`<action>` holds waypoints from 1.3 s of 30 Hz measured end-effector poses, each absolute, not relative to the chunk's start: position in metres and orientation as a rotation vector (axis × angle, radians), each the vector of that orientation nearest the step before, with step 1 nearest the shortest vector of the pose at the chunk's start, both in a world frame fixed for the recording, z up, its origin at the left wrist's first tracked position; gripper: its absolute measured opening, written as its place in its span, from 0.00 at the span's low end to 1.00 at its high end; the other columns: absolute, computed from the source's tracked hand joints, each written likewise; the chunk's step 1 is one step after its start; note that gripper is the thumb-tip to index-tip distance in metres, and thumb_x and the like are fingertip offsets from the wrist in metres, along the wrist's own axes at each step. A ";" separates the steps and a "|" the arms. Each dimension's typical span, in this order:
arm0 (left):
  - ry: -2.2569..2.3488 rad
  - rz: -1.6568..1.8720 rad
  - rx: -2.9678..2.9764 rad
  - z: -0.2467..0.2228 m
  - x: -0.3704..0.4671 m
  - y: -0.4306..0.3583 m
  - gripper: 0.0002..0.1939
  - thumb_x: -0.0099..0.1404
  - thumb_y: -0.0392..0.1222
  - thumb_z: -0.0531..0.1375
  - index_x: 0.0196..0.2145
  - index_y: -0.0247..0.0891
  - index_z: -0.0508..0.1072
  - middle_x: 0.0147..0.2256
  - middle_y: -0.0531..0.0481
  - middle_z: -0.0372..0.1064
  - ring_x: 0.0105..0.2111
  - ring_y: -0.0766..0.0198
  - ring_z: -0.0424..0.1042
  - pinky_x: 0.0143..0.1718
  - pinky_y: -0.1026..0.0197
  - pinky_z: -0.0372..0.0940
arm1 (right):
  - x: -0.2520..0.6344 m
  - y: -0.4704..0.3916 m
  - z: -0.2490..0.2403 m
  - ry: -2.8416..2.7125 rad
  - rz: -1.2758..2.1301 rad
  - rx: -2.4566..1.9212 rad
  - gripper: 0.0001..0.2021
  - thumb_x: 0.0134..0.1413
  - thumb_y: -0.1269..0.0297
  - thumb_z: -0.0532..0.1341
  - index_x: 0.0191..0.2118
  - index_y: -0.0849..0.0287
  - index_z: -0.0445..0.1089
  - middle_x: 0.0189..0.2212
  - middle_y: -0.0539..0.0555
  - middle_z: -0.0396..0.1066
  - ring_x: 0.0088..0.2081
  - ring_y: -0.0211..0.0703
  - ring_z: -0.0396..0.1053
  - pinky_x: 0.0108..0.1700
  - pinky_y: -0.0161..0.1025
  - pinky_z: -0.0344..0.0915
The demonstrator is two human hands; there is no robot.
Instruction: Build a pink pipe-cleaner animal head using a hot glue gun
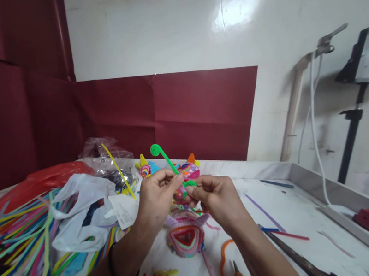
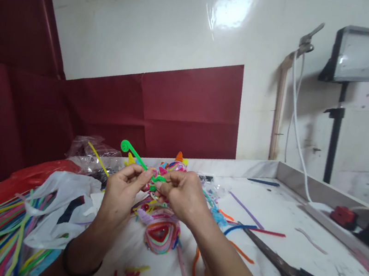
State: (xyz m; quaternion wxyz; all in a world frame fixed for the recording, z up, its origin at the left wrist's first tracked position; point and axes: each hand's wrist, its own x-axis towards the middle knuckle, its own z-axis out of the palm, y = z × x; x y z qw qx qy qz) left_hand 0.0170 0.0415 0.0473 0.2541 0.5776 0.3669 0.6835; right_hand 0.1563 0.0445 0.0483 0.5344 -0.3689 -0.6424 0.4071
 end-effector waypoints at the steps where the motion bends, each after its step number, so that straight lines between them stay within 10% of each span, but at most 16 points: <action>1: 1.035 1.851 1.620 0.048 0.017 0.041 0.11 0.53 0.43 0.65 0.19 0.37 0.70 0.17 0.57 0.62 0.20 0.70 0.58 0.22 0.67 0.55 | 0.159 0.046 0.048 -1.581 0.908 -0.912 0.10 0.42 0.64 0.63 0.15 0.58 0.69 0.13 0.49 0.69 0.14 0.32 0.54 0.18 0.34 0.49; 17: 1.227 1.661 2.271 0.042 0.020 0.036 0.11 0.59 0.36 0.60 0.20 0.37 0.68 0.21 0.57 0.61 0.23 0.69 0.59 0.28 0.65 0.53 | 0.167 0.031 0.061 -2.046 0.072 -1.294 0.11 0.40 0.79 0.57 0.15 0.58 0.60 0.14 0.49 0.62 0.21 0.36 0.57 0.26 0.37 0.47; 27: 0.887 1.760 1.406 0.047 0.021 0.045 0.12 0.53 0.46 0.66 0.22 0.35 0.71 0.16 0.56 0.66 0.18 0.71 0.62 0.22 0.68 0.57 | 0.166 0.047 0.049 -1.734 0.742 -0.924 0.02 0.45 0.67 0.62 0.26 0.59 0.70 0.19 0.47 0.67 0.22 0.36 0.62 0.24 0.34 0.56; 39: 0.746 1.796 1.164 0.048 0.022 0.043 0.14 0.48 0.45 0.70 0.22 0.34 0.72 0.20 0.53 0.71 0.18 0.73 0.65 0.21 0.69 0.60 | 0.146 0.039 0.051 -1.296 1.133 -0.692 0.18 0.32 0.51 0.73 0.23 0.62 0.74 0.15 0.48 0.69 0.18 0.34 0.63 0.20 0.33 0.59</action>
